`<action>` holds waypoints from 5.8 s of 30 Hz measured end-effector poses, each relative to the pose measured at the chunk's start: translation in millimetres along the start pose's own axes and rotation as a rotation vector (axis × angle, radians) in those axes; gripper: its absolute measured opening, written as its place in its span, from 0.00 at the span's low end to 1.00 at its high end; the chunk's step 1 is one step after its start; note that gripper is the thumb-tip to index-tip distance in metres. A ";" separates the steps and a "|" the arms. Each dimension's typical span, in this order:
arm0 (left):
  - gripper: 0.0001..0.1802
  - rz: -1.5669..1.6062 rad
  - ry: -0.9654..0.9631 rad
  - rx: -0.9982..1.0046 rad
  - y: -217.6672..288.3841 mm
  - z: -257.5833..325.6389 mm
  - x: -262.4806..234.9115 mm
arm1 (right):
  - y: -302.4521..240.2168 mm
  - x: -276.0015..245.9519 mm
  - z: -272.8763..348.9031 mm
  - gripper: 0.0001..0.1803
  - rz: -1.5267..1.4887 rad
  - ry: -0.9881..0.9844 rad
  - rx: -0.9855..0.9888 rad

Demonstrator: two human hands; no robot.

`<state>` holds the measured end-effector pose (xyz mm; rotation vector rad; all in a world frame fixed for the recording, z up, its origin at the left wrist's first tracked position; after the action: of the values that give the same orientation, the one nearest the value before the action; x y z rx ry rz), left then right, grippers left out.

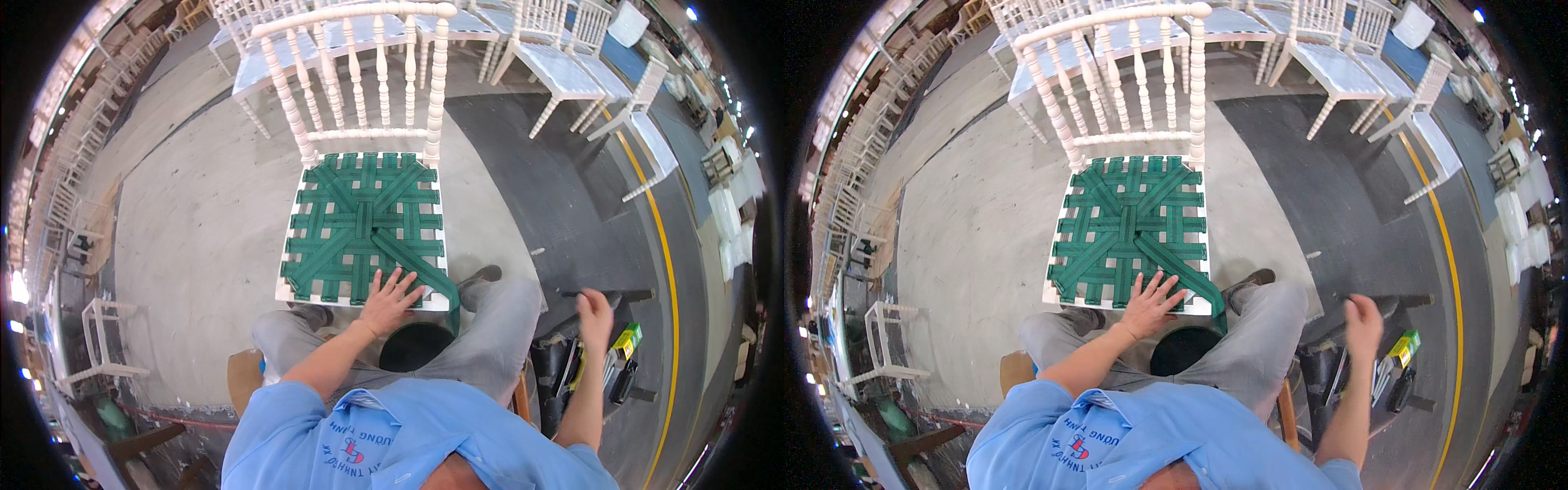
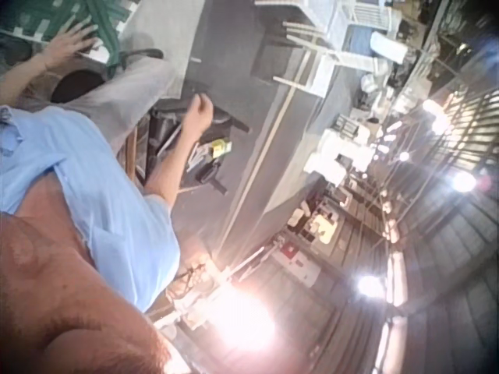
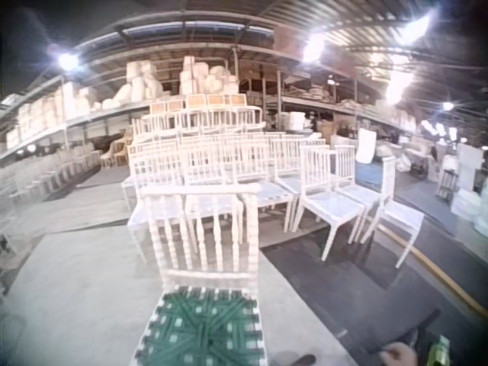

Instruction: The person weaves green straps into a white wooden chair seat frame, using a staple gun to secure the straps at the edges. After completing the weave, the person places a white protective sheet over the seat and staples it in place.

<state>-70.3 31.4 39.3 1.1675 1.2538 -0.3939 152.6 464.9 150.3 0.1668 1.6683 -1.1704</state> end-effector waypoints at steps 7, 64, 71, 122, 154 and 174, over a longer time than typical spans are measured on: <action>0.45 -0.067 -0.003 -0.191 -25.7 15.7 -5.9 | -127.2 279.8 3.8 0.35 0.143 -0.554 -0.393; 0.52 1.435 1.717 -1.646 -45.8 11.7 102.9 | -130.5 328.2 127.4 0.18 -0.124 -0.923 0.003; 0.49 1.550 1.792 -1.583 -61.8 17.3 110.9 | -100.4 301.8 154.6 0.21 -0.118 -0.884 -0.007; 0.47 0.427 -0.319 -0.962 -13.5 0.4 167.4 | 14.8 63.1 65.6 0.14 -0.002 0.129 -0.060; 0.31 0.427 -0.209 -0.961 -11.9 14.7 138.9 | -187.5 194.1 68.1 0.16 -0.204 -0.896 -0.199; 0.28 0.551 -0.122 -0.976 -19.7 23.1 142.8 | -224.9 293.0 90.2 0.15 0.075 -0.994 -0.145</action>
<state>-25.5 52.5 -98.0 0.5698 0.7861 0.5160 -55.3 160.9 56.2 -0.3906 0.8395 -0.8419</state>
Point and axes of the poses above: each hand's wrist, its own z-axis away from the middle knuckle, its own x-axis out of the palm, y = z × x, the point moved 5 cm from there along -z, towards the middle knuckle, and after that the axes turned 13 degrees about z, right-handed, at the moved point
